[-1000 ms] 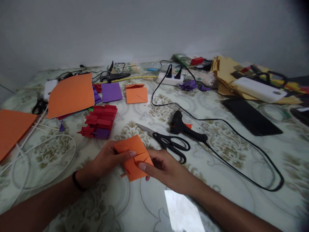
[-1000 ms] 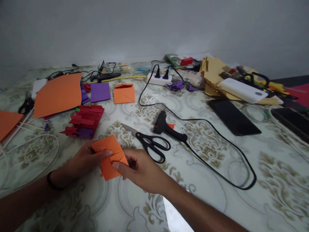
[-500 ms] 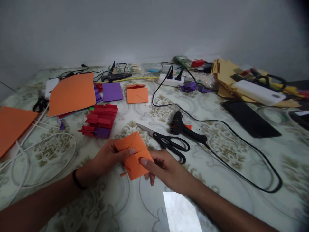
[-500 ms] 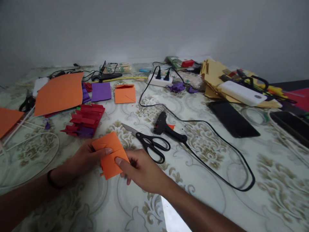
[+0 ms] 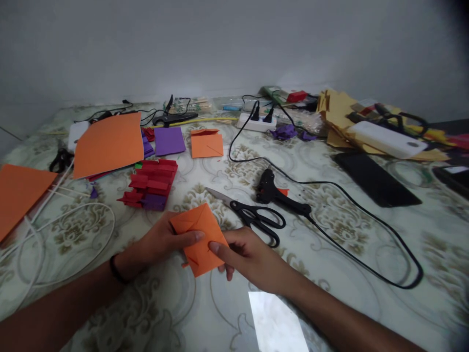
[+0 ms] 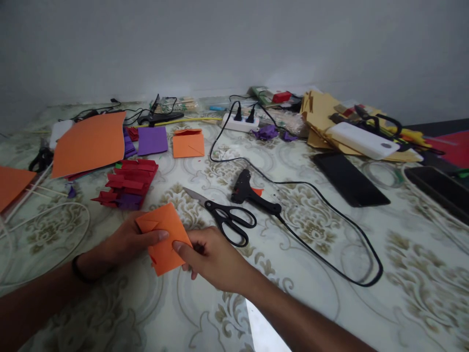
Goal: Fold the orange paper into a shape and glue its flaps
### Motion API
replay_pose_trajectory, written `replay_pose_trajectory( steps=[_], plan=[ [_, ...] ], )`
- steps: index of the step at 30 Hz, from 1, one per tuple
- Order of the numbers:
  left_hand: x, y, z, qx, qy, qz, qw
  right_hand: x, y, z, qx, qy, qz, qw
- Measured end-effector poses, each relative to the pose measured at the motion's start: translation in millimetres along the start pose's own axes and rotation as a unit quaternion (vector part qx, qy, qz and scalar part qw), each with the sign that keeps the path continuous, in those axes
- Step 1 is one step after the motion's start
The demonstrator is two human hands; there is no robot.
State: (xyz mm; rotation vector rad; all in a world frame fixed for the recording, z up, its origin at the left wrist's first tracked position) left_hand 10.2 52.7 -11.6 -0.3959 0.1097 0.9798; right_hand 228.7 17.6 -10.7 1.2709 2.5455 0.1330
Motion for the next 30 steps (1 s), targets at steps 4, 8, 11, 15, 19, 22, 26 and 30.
replay_pose_trajectory(
  steps=[4, 8, 11, 15, 19, 22, 26, 30],
  plan=[
    [0.2, 2.1, 0.4, 0.015, 0.012, -0.018, 1.0, 0.2, -1.7, 0.0, -0.003, 0.005, 0.0, 1.0],
    [-1.1, 0.3, 0.1, 0.003, 0.028, -0.027, 0.999, 0.4, -0.7, 0.3, 0.0, 0.022, 0.011, 1.0],
    [-2.4, -0.6, 0.9, 0.01, 0.035, -0.029, 0.999, 0.8, 1.2, 0.7, -0.016, 0.034, 0.016, 0.999],
    [-2.8, -0.2, 3.3, 0.028, 0.031, -0.031, 0.999, 1.2, 2.0, 0.4, -0.027, 0.033, 0.018, 0.999],
    [-3.5, -2.1, 6.0, 0.036, 0.025, -0.037, 0.998, 1.2, 0.6, 0.2, -0.006, 0.025, 0.01, 1.0],
    [-4.4, -3.6, 7.1, 0.043, 0.017, -0.046, 0.998, 1.1, -0.3, 1.7, -0.001, 0.024, -0.002, 1.0],
    [-4.8, -2.7, 6.3, 0.045, 0.029, -0.042, 0.998, 1.2, -0.8, 6.5, -0.018, 0.026, -0.016, 0.999],
    [-3.9, -1.1, 5.1, 0.05, 0.029, -0.015, 0.998, 0.9, -1.6, 11.1, -0.032, 0.015, -0.022, 0.999]
  ],
)
Point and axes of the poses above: each hand's wrist, its own x-axis towards the middle knuckle, its own y-axis out of the back of the hand, z = x × y, the point moved 1 cm from there along x, towards the middle knuckle, and after that the axes turned 15 degrees about -x, right-handed, at the moved point
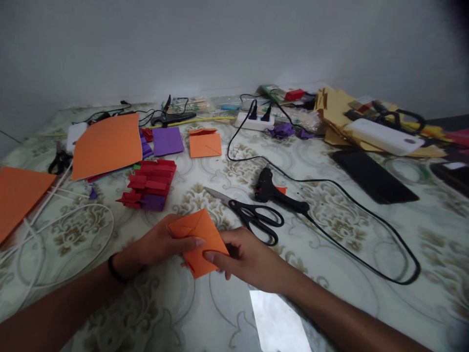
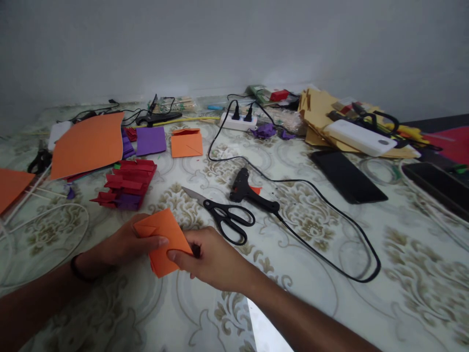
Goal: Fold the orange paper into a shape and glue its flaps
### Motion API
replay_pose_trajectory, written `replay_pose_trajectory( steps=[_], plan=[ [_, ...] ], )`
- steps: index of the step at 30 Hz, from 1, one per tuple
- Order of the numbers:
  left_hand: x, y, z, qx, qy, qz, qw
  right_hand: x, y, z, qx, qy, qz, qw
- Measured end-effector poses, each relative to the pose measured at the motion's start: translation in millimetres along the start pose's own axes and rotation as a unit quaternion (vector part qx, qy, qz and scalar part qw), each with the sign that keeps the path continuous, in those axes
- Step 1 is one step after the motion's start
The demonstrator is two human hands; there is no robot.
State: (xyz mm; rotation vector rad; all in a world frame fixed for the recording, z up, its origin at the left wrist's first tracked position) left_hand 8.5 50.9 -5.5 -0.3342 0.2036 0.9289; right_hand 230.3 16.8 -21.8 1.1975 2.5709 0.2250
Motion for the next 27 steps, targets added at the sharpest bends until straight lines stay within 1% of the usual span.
replay_pose_trajectory(
  steps=[3, 9, 12, 16, 19, 23, 27],
  plan=[
    [1.0, -0.5, -0.1, -0.004, -0.009, 0.002, 1.0, -0.4, -0.2, 0.1, -0.001, -0.002, 0.005, 1.0],
    [0.0, -3.0, 2.5, 0.005, -0.004, 0.012, 1.0, -1.7, 0.6, -3.0, -0.013, 0.003, 0.001, 1.0],
    [0.1, -2.4, 1.6, 0.005, -0.008, 0.008, 1.0, -1.1, 0.8, -4.8, 0.001, 0.001, 0.007, 1.0],
    [1.1, -0.7, -0.8, -0.001, -0.029, 0.02, 0.999, 0.5, 1.6, -10.2, 0.038, -0.013, 0.022, 0.999],
    [0.3, -1.0, -0.1, 0.005, -0.032, 0.023, 0.999, 0.5, 2.1, -13.3, 0.043, -0.015, 0.022, 0.999],
    [-0.6, -3.2, 4.5, 0.031, -0.028, 0.011, 0.999, -0.4, 1.7, -11.9, 0.012, -0.007, 0.027, 1.0],
    [0.7, -5.9, 8.5, 0.067, -0.012, -0.034, 0.997, -0.6, -0.1, -7.9, -0.022, 0.003, 0.026, 0.999]
  ],
)
Point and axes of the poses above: each hand's wrist, its own x-axis towards the middle knuckle, its own y-axis out of the back of the hand, z = x × y, the point moved 1 cm from there along x, towards the middle knuckle, and after that the axes turned 15 degrees about -x, right-handed, at the moved point
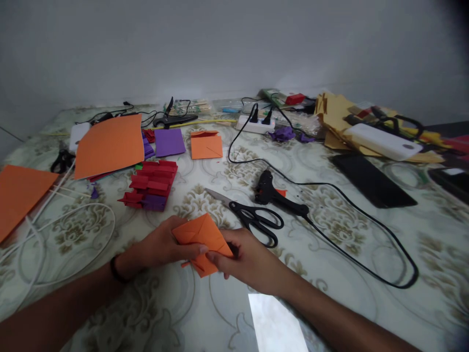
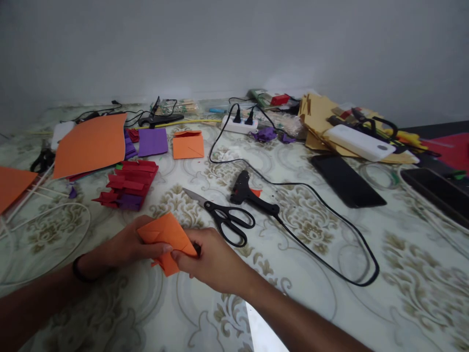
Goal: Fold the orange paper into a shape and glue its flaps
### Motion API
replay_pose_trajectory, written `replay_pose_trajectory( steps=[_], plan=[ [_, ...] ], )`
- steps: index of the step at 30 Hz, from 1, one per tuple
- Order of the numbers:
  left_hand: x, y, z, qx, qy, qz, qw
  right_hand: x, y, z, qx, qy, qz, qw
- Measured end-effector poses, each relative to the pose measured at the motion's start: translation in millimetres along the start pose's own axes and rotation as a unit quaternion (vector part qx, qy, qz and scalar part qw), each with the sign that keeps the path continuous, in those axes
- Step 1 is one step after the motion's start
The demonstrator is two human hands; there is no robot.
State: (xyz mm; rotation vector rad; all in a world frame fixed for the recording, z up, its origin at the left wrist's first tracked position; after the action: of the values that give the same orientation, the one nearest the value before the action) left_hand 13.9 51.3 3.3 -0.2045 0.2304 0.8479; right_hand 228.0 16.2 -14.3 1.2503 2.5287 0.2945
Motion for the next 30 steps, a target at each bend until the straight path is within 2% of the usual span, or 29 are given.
replay_pose_trajectory(
  steps=[5, 11, 15, 20, 25, 30],
  plan=[
    [-0.8, -0.9, -2.0, -0.004, 0.007, -0.005, 1.0, 0.4, -0.5, -0.3, -0.02, -0.006, 0.007, 1.0],
    [-0.1, 4.1, -14.4, -0.06, -0.015, 0.057, 0.996, 1.9, 0.2, 0.0, 0.061, -0.024, 0.022, 0.998],
    [1.3, 6.4, -18.9, -0.066, -0.018, 0.074, 0.995, 2.8, -0.8, 1.7, 0.104, -0.035, 0.041, 0.993],
    [-1.4, 4.5, -15.2, -0.066, -0.009, 0.057, 0.996, 3.0, 0.0, -2.2, 0.099, -0.036, 0.044, 0.993],
    [-5.1, -0.6, -10.4, -0.077, 0.028, 0.024, 0.996, 1.8, 1.0, -4.4, 0.058, -0.036, 0.055, 0.996],
    [-4.6, -1.8, -13.7, -0.118, 0.035, 0.036, 0.992, 1.9, 1.3, -4.4, 0.068, -0.05, 0.069, 0.994]
  ],
)
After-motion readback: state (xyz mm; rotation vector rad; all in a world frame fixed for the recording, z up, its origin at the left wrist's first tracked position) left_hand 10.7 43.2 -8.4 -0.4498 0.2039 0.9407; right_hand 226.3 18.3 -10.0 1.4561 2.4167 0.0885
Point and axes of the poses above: each hand's wrist, its own x-axis towards the middle knuckle, its own y-axis out of the back of the hand, z = x × y, the point moved 1 cm from there along x, towards the middle knuckle, and after that the axes turned 15 degrees about -x, right-handed, at the moved point
